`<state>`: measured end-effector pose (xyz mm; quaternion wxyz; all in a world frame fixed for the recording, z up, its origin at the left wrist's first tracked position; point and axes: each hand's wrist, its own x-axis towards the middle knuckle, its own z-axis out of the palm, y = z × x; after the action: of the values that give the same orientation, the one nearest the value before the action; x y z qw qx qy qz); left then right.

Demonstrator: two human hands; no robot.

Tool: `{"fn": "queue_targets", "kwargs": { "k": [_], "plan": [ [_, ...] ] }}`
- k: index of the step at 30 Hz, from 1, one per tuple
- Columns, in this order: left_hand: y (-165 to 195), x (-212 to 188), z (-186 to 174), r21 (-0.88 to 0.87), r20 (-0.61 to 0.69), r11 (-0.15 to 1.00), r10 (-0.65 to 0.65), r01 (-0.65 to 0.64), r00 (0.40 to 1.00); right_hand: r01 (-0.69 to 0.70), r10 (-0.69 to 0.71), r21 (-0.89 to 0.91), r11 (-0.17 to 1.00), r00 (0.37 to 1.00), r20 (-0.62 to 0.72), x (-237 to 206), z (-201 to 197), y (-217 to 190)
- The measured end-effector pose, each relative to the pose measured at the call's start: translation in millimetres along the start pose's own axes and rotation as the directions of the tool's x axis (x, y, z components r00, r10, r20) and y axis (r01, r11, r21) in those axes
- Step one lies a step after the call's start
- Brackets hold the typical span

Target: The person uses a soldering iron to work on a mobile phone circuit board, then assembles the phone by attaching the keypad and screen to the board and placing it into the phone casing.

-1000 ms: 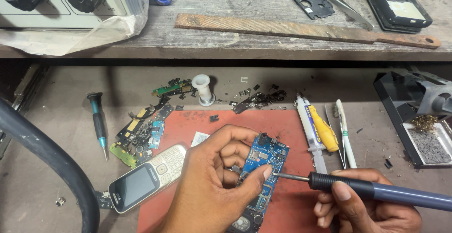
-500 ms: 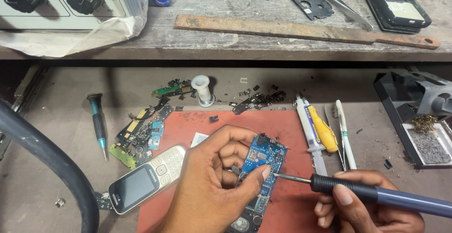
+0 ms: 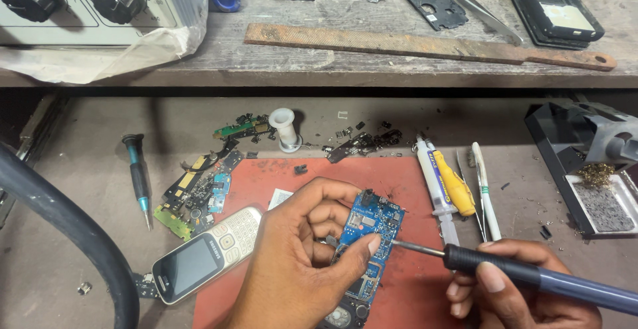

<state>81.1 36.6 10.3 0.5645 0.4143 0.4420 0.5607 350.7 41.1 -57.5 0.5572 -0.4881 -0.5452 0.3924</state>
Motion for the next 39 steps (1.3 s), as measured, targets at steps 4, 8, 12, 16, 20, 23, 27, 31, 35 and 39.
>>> {"fn": "queue_targets", "kwargs": {
  "k": [4, 8, 12, 16, 20, 23, 27, 31, 35, 39],
  "plan": [
    [-0.7, -0.6, -0.8, -0.007, 0.014, 1.000, -0.002, 0.002, 1.000, 0.060, -0.058, 0.024, 0.998, 0.996, -0.064, -0.4, 0.2, -1.8],
    [-1.1, 0.1, -0.6, -0.019, 0.013, 1.000, 0.005, -0.005, 1.000, 0.032, -0.029, 0.016, 0.999, 0.990, -0.139, -0.4, -5.1, -8.8],
    [-1.9, -0.1, -0.4, -0.008, 0.020, 1.000, 0.003, -0.003, 1.000, 0.030, -0.018, 0.060, 0.998, 0.983, -0.185, 0.2, -3.6, -8.4],
    [-2.9, 0.1, 0.1, -0.007, 0.024, 1.000, 0.003, -0.003, 1.000, 0.021, -0.010, 0.089, 0.996, 0.993, -0.116, 4.9, -0.6, -12.6],
    [-3.5, -1.0, -0.4, -0.019, 0.020, 1.000, 0.004, -0.004, 1.000, -0.020, 0.026, 0.103, 0.995, 0.998, -0.051, 5.2, 12.2, -20.9],
    [-4.1, -1.4, 0.7, -0.018, 0.010, 1.000, 0.006, -0.005, 1.000, 0.021, -0.023, -0.024, 1.000, 0.996, -0.087, 0.8, 25.2, -19.5],
    [-2.3, -2.3, 1.2, 0.021, -0.004, 1.000, 0.015, -0.014, 1.000, -0.010, 0.007, 0.036, 0.999, 0.997, 0.072, 5.2, 12.3, -10.0],
    [0.8, -3.1, 0.1, 0.037, -0.024, 0.999, 0.018, -0.017, 1.000, -0.096, 0.027, 0.380, 0.920, 0.983, 0.183, 5.4, -15.5, 9.2],
    [2.2, -2.8, -0.5, -0.015, -0.019, 0.999, 0.037, -0.038, 0.999, -0.126, -0.035, 0.475, 0.871, 0.948, 0.316, 9.0, -40.1, 24.2],
    [2.5, -2.9, -1.4, -0.030, -0.025, 0.998, 0.046, -0.047, 0.999, -0.153, 0.051, 0.341, 0.927, 0.956, 0.290, 13.0, -55.6, 29.6]
  ]
}}
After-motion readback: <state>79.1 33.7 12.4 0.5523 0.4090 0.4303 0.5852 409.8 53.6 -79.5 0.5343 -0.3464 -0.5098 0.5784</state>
